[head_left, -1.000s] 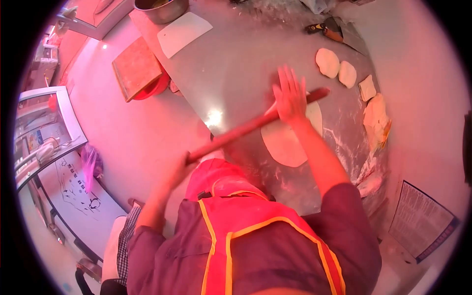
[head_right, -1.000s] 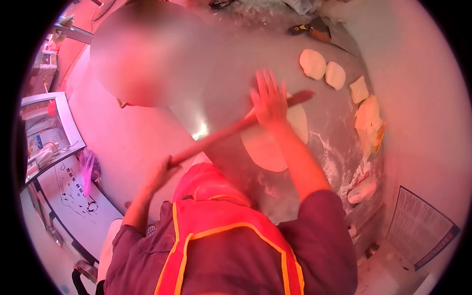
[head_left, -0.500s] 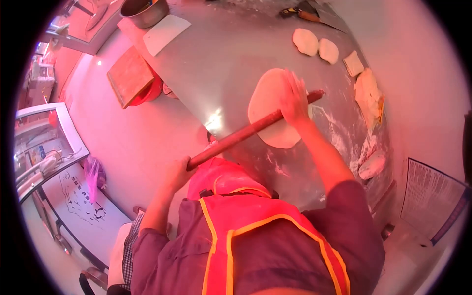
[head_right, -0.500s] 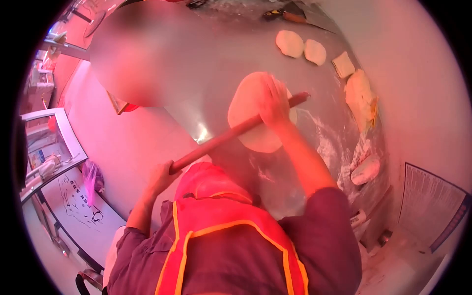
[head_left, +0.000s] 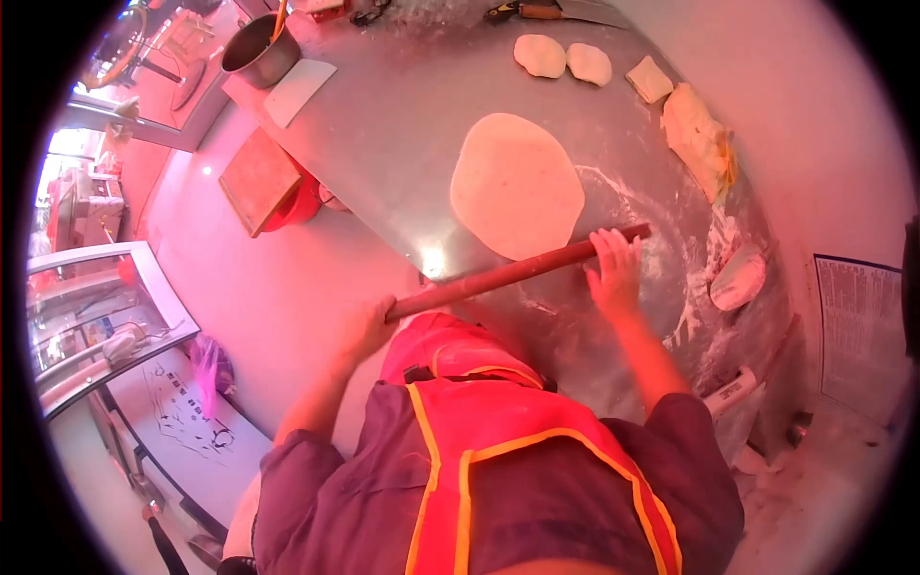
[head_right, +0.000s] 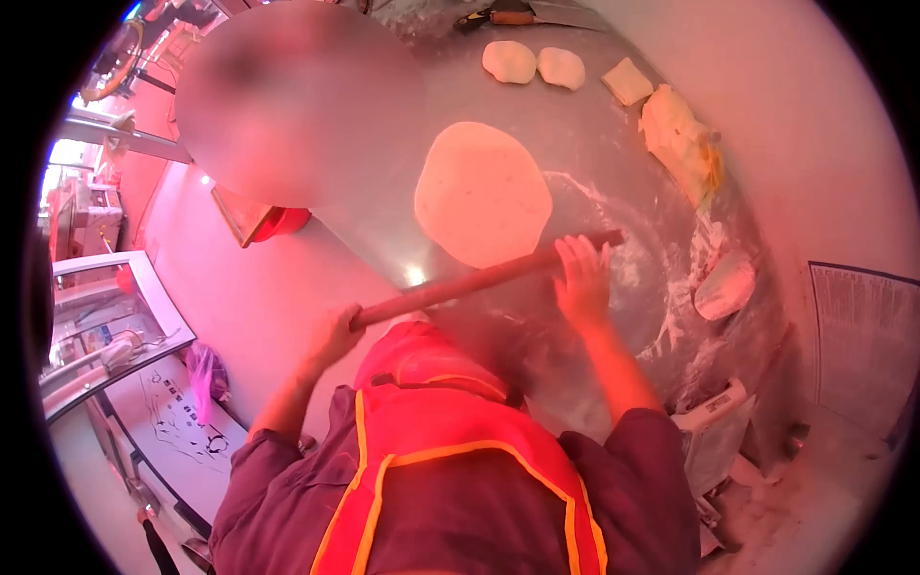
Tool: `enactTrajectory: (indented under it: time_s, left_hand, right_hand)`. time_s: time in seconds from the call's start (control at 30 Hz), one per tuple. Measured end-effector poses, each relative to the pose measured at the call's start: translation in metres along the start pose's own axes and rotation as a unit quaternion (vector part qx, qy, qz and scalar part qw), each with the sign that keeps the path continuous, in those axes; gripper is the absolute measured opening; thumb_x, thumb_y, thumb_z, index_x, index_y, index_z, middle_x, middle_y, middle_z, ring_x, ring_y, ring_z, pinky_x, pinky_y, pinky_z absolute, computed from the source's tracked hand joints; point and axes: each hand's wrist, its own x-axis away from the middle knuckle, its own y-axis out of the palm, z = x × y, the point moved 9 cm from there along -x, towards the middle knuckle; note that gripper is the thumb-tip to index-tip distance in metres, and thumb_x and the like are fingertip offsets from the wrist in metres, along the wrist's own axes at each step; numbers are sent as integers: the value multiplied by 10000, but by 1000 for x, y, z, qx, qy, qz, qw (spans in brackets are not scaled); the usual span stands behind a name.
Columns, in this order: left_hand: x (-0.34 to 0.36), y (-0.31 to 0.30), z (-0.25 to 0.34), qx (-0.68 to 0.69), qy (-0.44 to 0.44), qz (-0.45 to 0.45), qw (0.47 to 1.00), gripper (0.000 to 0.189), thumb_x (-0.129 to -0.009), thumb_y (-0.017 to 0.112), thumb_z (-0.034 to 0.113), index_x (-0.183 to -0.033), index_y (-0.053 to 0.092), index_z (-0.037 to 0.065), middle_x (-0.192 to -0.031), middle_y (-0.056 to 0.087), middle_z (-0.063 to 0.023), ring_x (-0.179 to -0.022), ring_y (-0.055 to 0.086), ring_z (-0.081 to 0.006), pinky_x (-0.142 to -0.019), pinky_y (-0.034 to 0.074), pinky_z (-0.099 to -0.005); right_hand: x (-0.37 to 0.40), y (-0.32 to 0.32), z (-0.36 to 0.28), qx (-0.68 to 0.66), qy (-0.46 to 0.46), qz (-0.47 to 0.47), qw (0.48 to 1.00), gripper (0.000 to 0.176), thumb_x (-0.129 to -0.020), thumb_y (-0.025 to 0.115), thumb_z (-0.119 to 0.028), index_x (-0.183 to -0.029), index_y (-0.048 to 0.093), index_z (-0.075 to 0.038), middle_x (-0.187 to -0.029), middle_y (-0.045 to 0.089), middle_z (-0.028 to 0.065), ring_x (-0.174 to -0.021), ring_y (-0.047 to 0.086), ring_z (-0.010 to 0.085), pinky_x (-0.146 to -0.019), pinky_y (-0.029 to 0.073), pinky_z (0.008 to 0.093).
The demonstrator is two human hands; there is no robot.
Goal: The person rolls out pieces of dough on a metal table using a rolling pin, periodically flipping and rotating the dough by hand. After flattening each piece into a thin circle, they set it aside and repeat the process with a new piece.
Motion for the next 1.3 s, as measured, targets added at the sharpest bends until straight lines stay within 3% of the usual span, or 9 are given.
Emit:
enactTrajectory:
  time_s: [0.13,0.27,0.33,0.53,0.7,0.8,0.93,1.0,1.3]
  left_hand:
    - [-73,-93,47,-76,152,72,983,220,-768,704,203,-964,636,131,-893,664,-79,-868,655,-308,-722,513,-449]
    - [-141,-106,115,-138,319,200,916,461,-798,727,311,-1169,618,59,-1214,612,-81,-1238,505,-279,-1123,328,-465]
    - [-162,-78,153,-98,383,177,901,532,-847,686,391,-1237,596,42,-1347,560,-103,-1334,450,-269,-1204,233,-457]
    - [-251,34,263,-122,428,28,895,698,-976,420,537,-1465,403,40,-1565,333,-114,-1489,205,-220,-1227,87,-461]
    - [-300,54,367,-50,494,75,865,722,-978,375,577,-1461,412,42,-1574,326,-100,-1500,175,-231,-1224,82,-468]
    - [-294,49,340,-43,493,71,866,734,-971,386,592,-1456,419,42,-1571,332,-96,-1499,177,-238,-1222,95,-465]
    - [-249,7,210,-146,417,34,896,668,-951,517,493,-1433,437,37,-1545,360,-111,-1488,199,-264,-1222,134,-453]
    - [-226,-11,150,-63,380,54,921,655,-943,551,449,-1424,435,20,-1529,373,-130,-1475,227,-279,-1217,163,-449]
    - [-240,-10,190,-90,395,39,913,709,-914,605,376,-1478,348,33,-1573,298,-126,-1484,205,-277,-1222,146,-461]
  right_hand:
    - [32,6,19,-30,50,-39,998,455,-768,733,-121,-1180,552,-61,-1128,579,153,-1057,536,374,-937,417,474]
    - [114,26,-21,-121,221,-46,967,429,-828,716,-202,-1179,542,-26,-1095,579,197,-1015,542,392,-904,422,476]
    - [133,36,-51,-140,292,-42,945,420,-862,687,-223,-1195,531,-19,-1112,569,210,-1033,532,403,-919,413,488]
    - [174,43,-68,-92,420,13,903,418,-902,630,-199,-1242,504,9,-1186,546,233,-1115,501,431,-979,387,499]
    - [191,29,-43,-53,436,44,897,435,-911,614,-162,-1292,490,7,-1224,540,236,-1144,499,423,-1014,369,504]
    - [182,31,-58,-75,411,25,908,480,-902,631,-149,-1336,484,-5,-1218,542,227,-1135,506,414,-1009,379,494]
    - [159,43,-97,-151,370,-19,916,572,-875,664,-124,-1404,468,-31,-1194,548,208,-1112,520,393,-984,407,472]
    - [153,46,-109,-169,344,-16,924,606,-859,676,-114,-1423,465,-48,-1174,550,192,-1096,529,374,-955,435,445]
    - [134,49,-127,-183,343,-6,921,586,-850,668,-94,-1403,481,-56,-1199,540,181,-1097,534,364,-941,449,426]
